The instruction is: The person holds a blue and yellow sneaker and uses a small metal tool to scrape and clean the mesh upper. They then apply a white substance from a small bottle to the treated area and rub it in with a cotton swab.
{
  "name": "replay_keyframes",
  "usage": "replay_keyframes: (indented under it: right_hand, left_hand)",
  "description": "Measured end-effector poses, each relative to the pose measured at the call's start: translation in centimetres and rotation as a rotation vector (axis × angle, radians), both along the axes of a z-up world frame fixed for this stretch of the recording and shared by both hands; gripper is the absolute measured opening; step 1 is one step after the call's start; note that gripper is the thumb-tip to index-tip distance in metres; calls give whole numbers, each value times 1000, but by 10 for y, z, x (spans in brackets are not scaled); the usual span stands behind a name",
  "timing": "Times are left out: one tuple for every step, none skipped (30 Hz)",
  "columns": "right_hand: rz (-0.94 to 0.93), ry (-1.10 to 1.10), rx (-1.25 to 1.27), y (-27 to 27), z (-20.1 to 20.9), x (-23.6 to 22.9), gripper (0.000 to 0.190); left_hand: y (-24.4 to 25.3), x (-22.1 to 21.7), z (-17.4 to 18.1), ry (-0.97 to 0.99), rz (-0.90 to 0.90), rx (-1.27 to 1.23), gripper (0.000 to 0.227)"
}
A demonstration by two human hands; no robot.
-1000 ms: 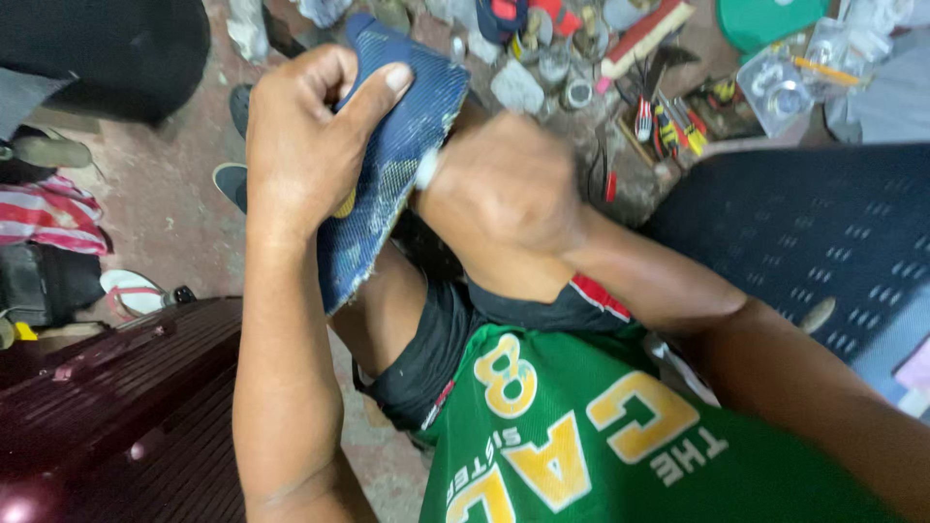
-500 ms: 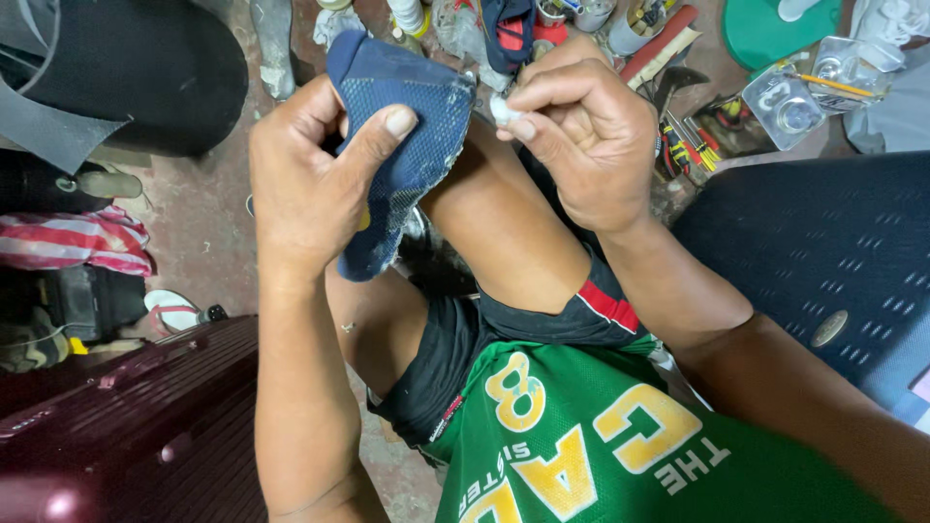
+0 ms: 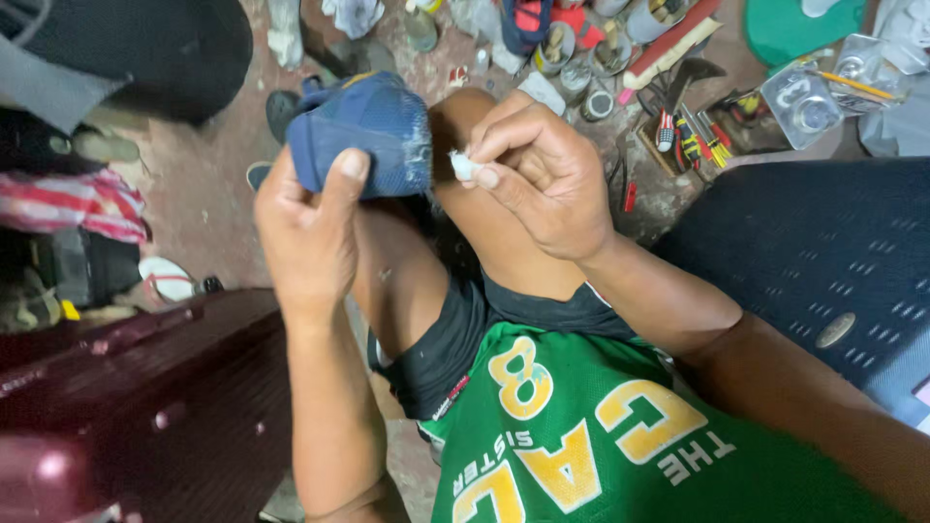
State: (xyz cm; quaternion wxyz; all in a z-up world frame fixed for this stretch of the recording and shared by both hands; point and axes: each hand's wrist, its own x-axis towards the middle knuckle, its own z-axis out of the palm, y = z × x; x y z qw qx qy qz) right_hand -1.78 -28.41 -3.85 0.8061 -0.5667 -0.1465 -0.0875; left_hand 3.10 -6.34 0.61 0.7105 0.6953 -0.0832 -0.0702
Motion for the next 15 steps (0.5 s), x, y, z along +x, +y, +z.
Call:
replay_keyframes:
  right_hand:
    - [-29,-21,-91,4,1,-2,14]
    - [-58,-43,-181,8,3,-4,15]
    - [-97,-71,-275,10,5,-3,17]
    - [-112,-126,-358,12,6,-2,17]
    - [-136,-166,-441,15,8,-5,17]
    - [-158,-206,-524,17,10,-6,18]
    - [-193,-219,-543,20,11,-4,18]
    - [-229,-231,-562,22,12,-1,18]
    - [-261,-252,-584,23,14,4,18]
    - [-294,-243,-594,21,16,10,16]
    - [-332,-219,-601,19,17,13,14]
    - [-332,-164,-578,15,18,12,13]
    - [-332,-117,-554,11,20,14,12]
    - [-293,-39,-501,5,22,13,12]
    - [-249,31,-447,0,24,15,13]
  left_hand:
    - [-1,-7,-6,13,36,-8,30]
    - [-2,-13,-11,25,72,-16,31]
    - [-4,-16,-16,33,98,-28,32]
    - [-7,-20,-19,39,128,-110,32]
    - [-8,-26,-22,58,148,-188,32]
    - [-9,-32,-23,77,169,-267,33]
    - [-9,-36,-25,63,174,-166,33]
    - [-9,-40,-25,50,179,-66,33]
    - [-9,-41,-27,32,187,30,34]
    - [-10,-42,-29,19,189,-22,34]
    - [-10,-44,-31,18,181,-68,35]
    - [-10,-47,-32,18,174,-114,36]
    - [-10,-49,-33,-3,189,-90,37]
    - [-10,-50,-34,-24,203,-66,39]
    - [-10,-50,-35,-51,221,-43,40]
